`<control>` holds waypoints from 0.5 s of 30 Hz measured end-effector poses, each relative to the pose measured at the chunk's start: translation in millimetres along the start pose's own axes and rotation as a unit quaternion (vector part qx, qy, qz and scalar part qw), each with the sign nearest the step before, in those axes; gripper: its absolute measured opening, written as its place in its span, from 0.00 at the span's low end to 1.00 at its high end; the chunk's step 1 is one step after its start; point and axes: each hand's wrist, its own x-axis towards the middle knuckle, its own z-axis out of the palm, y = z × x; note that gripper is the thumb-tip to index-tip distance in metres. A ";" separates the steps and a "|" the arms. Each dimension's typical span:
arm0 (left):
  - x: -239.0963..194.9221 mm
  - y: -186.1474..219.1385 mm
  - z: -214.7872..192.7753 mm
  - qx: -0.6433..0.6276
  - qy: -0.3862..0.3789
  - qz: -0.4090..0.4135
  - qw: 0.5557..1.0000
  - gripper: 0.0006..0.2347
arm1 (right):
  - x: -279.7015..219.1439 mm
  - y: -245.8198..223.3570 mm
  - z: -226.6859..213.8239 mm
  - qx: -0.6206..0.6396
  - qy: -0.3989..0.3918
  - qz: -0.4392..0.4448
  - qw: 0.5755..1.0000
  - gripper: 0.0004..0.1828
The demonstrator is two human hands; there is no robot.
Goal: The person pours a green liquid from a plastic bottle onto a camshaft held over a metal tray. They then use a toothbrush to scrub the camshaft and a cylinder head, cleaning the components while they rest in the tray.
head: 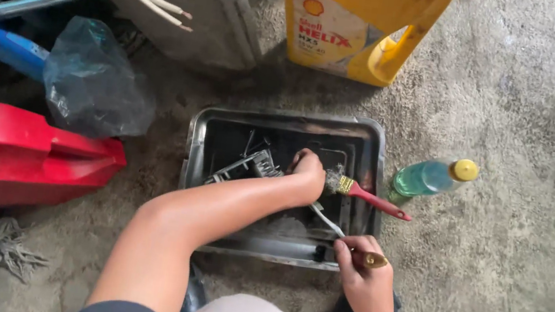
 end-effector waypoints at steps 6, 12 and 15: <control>-29.1 -11.4 -7.0 -0.085 0.085 0.026 0.992 0.09 | 2.9 2.7 -6.6 0.008 -0.006 0.012 1.000 0.06; -18.8 -43.4 -1.2 -0.176 0.149 0.003 0.973 0.09 | 0.9 2.8 -12.4 0.007 -0.010 -0.007 1.000 0.06; -33.8 -62.4 5.3 -0.216 0.159 0.010 0.963 0.09 | -1.8 4.2 -11.2 0.022 -0.018 0.019 0.999 0.06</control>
